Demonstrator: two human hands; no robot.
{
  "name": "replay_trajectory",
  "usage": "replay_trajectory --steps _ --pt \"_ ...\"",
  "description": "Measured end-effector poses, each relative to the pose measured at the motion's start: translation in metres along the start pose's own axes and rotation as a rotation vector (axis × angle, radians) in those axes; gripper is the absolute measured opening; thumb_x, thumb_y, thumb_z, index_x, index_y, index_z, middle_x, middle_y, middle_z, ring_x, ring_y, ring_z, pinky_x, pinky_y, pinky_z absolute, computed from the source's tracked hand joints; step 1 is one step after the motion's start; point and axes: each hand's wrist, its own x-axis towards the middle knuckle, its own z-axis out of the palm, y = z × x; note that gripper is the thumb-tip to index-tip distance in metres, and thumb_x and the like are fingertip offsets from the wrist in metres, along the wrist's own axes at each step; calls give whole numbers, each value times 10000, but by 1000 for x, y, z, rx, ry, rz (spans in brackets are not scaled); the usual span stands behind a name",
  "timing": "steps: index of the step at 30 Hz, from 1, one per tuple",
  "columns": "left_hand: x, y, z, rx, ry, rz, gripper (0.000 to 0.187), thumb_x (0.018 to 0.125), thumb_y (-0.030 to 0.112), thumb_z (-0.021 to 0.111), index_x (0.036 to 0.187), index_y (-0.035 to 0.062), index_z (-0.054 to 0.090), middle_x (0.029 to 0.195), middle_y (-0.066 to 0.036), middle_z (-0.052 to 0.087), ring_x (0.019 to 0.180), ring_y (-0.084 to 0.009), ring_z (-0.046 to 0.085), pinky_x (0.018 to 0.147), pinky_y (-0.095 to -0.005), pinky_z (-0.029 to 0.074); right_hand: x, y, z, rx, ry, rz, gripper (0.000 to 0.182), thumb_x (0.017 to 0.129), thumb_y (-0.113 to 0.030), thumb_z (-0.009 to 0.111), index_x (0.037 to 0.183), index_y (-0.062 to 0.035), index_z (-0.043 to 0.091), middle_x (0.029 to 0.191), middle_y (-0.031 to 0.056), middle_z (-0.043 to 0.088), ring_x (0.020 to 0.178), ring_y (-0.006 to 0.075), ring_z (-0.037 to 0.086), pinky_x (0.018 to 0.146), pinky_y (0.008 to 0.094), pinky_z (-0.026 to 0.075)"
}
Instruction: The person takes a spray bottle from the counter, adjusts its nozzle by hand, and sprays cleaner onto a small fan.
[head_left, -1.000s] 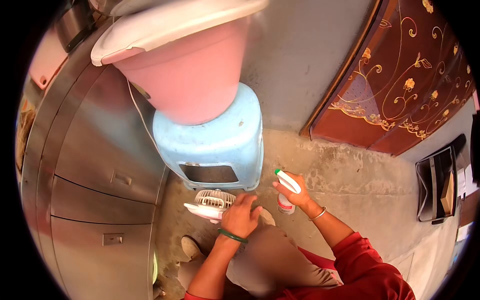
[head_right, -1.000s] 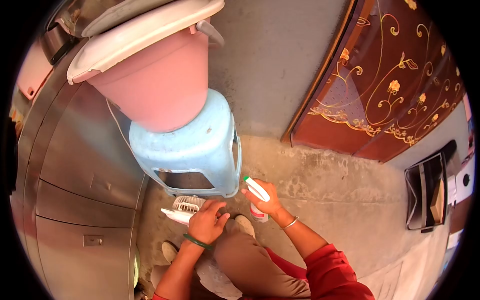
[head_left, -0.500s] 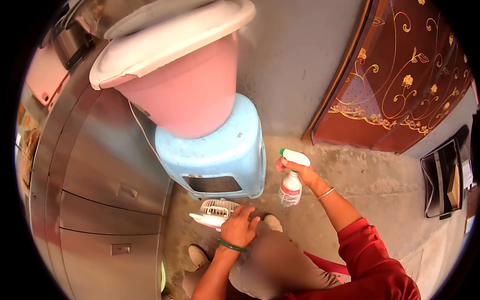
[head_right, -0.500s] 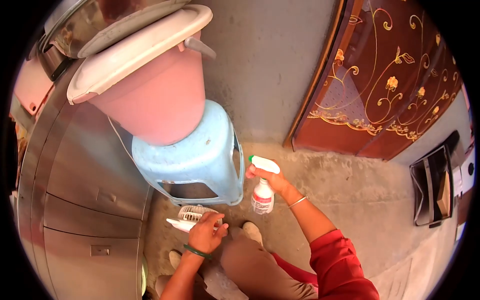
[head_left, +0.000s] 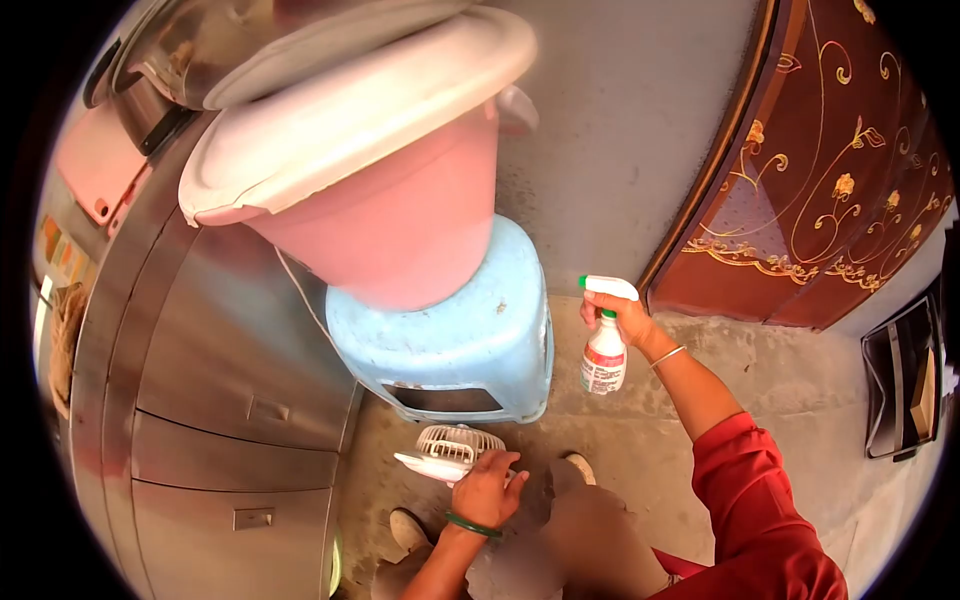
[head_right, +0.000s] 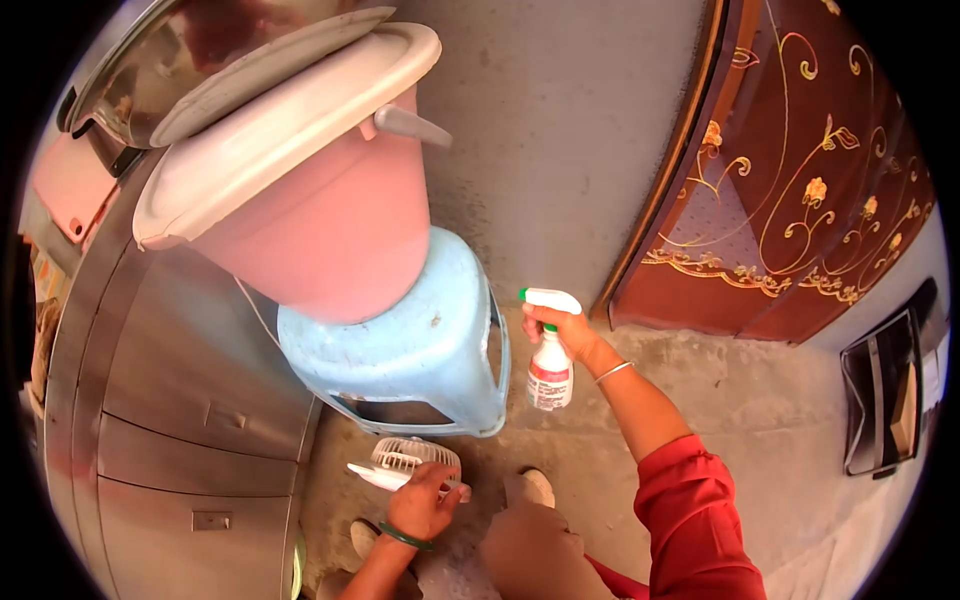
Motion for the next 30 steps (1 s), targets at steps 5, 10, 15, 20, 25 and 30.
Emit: replay_trajectory --steps 5,10,15,20,25,30 --pt "1 -6 -2 56 -21 -13 305 820 242 671 1081 94 616 1060 -99 620 823 -291 658 722 -437 516 24 -11 -8 31 -9 76 191 868 -199 634 745 -69 568 616 77 569 563 174 541 524 287 420" --pt "-1 -7 3 100 -77 -34 304 822 252 673 1084 108 618 1046 -78 627 803 -275 665 714 -427 520 41 -15 -7 -47 -45 45 225 848 -232 667 717 -79 567 616 60 573 544 155 534 525 282 422" --pt "0 -8 1 96 -25 18 275 812 174 715 1059 85 636 982 -110 639 731 -237 685 610 -328 559 46 -2 -35 -52 -82 98 240 837 -220 673 685 -72 559 602 44 571 568 133 539 530 274 419" --pt "-7 -19 4 106 -61 -22 275 798 180 710 1053 111 635 1023 -71 640 729 -212 683 600 -347 546 23 25 -52 -237 -48 78 239 830 -256 701 728 -52 631 629 32 597 592 112 552 557 271 449" --pt "-8 -8 -1 165 -83 8 309 789 173 717 1078 104 630 1008 -89 641 681 -211 672 586 -347 547 -22 79 -76 -423 111 256 296 815 -301 698 713 -33 625 605 29 580 529 119 532 543 286 448" --pt "-9 -13 2 163 -78 24 331 794 179 712 1101 94 624 1009 -98 642 691 -214 669 587 -350 544 -70 139 -75 -696 211 10 267 813 -335 692 809 -70 657 693 114 653 628 262 626 629 348 503"
